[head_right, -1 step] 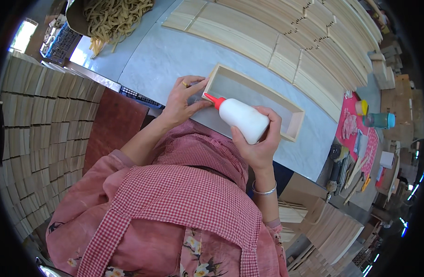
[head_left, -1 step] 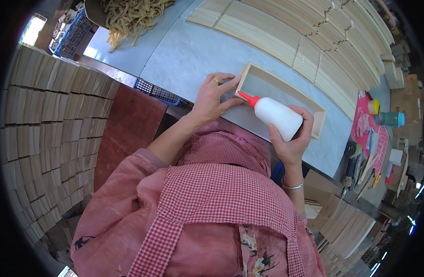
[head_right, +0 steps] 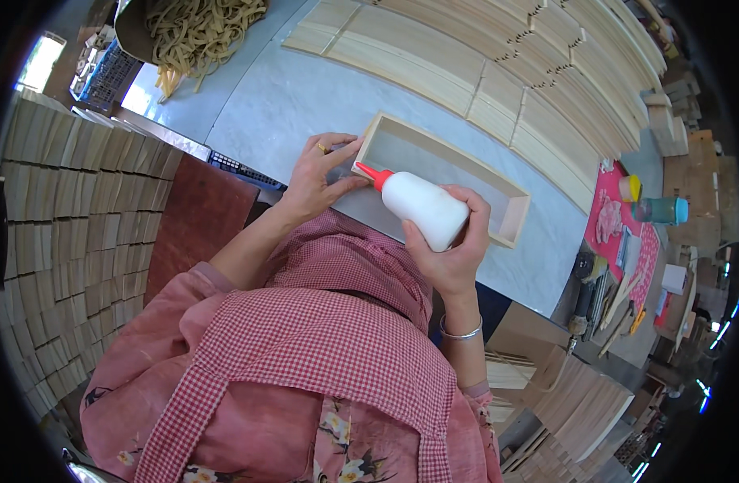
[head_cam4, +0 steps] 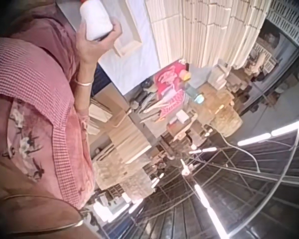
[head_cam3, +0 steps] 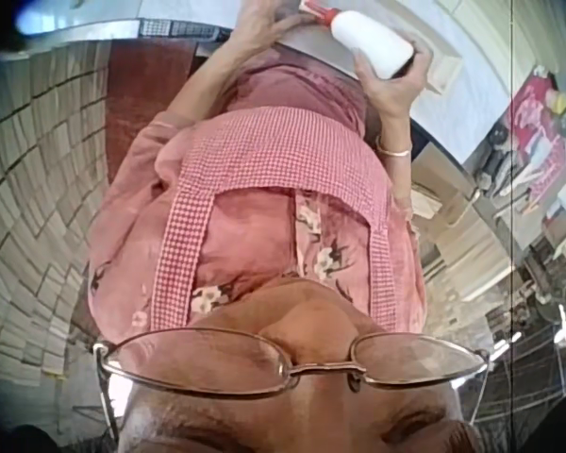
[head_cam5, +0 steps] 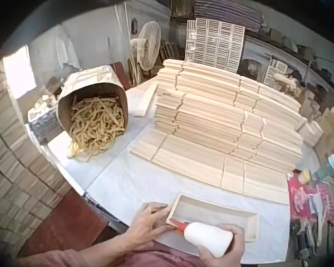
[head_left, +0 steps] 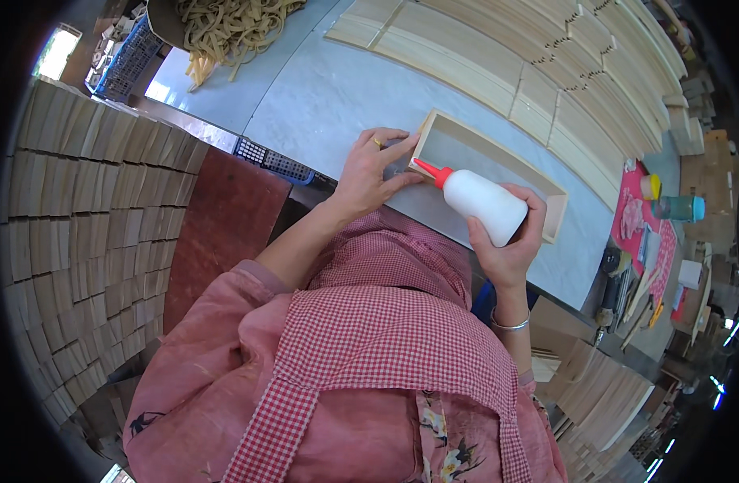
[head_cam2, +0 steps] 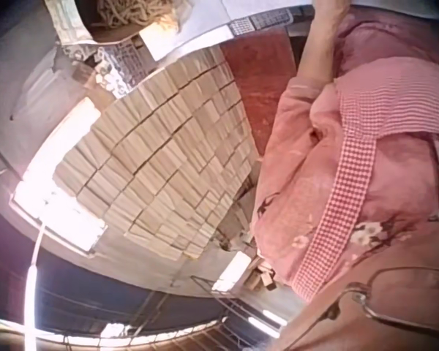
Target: Assembling small wooden boxes using glue and a pneumatic nail gun.
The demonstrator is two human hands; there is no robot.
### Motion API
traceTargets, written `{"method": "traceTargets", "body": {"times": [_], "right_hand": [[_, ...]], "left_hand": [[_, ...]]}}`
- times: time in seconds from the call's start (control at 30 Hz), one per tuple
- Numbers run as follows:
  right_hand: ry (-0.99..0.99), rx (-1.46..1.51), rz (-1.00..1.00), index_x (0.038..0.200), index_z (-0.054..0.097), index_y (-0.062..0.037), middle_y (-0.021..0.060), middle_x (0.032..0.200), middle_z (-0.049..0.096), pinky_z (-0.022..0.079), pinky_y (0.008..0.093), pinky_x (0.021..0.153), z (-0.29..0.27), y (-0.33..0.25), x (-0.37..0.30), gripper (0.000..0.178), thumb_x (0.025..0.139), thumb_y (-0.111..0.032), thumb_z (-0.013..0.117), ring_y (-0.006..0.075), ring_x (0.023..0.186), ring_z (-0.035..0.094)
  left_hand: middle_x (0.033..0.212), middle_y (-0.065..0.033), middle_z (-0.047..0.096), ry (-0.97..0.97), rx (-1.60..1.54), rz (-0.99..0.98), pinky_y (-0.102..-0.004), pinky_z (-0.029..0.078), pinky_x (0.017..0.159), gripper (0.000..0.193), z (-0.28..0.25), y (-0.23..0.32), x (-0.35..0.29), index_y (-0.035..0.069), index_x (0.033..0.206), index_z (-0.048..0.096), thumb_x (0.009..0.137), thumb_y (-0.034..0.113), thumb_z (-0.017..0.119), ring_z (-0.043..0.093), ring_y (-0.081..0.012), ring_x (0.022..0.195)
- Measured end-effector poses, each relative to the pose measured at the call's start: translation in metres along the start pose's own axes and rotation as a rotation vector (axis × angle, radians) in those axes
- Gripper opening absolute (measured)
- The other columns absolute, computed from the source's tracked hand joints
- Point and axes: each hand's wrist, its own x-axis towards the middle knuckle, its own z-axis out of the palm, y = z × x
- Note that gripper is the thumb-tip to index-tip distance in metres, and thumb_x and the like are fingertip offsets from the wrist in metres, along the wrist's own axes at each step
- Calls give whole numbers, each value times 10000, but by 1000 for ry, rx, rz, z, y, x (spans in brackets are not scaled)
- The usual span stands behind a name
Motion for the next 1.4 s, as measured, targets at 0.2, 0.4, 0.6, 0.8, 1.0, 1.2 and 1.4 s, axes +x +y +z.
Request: {"method": "traceTargets", "body": {"times": [0.2,0.4,0.6,0.8,1.0,1.2,1.4], "right_hand": [[1,-45,-80,1253,495,-61,130,1159,624,538,354,837,3,8,15,642,709,-65,835,271,979,627],[43,-135,-126,1249,496,-60,121,1145,634,538,343,819,9,11,36,638,715,-78,844,262,955,633],[99,-183,-163,1240,504,-61,119,1134,637,537,337,796,13,17,49,624,723,-89,852,262,931,635],[121,-203,-149,1235,510,-62,119,1127,634,537,341,781,7,18,47,614,727,-91,854,263,923,633],[174,-306,-179,1236,512,-58,117,1118,632,539,343,773,-17,21,35,610,730,-85,850,261,916,633],[244,-327,-102,1237,515,-50,121,1116,630,539,341,779,-42,22,19,604,734,-84,848,260,910,633],[304,-380,-65,1235,519,-44,128,1115,632,539,343,788,-69,26,3,596,739,-86,846,259,906,632]], "left_hand": [[1317,-80,602,-25,2,-26,-368,448,1013,614,-3,3,-2,142,1355,658,767,176,833,505,-269,1198],[1281,-87,599,-9,-1,-1,-386,436,1029,592,-1,2,-3,165,1362,649,799,246,812,499,-292,1182],[1311,-72,602,-14,25,10,-377,437,1036,612,-2,2,-3,135,1357,654,771,172,825,502,-271,1197],[1313,-72,600,-25,16,-1,-377,436,1037,615,-3,4,-2,130,1363,647,775,168,822,496,-273,1202],[1313,-78,597,-26,5,-8,-379,439,1033,614,-3,5,-1,120,1369,641,781,152,813,494,-275,1205],[1266,-81,605,3,-17,23,-382,451,1008,602,-2,5,-1,128,1362,645,785,185,807,510,-288,1168],[1309,-98,589,-43,-18,0,-378,438,1038,598,-4,9,0,94,1378,630,802,116,787,491,-283,1210]]}}
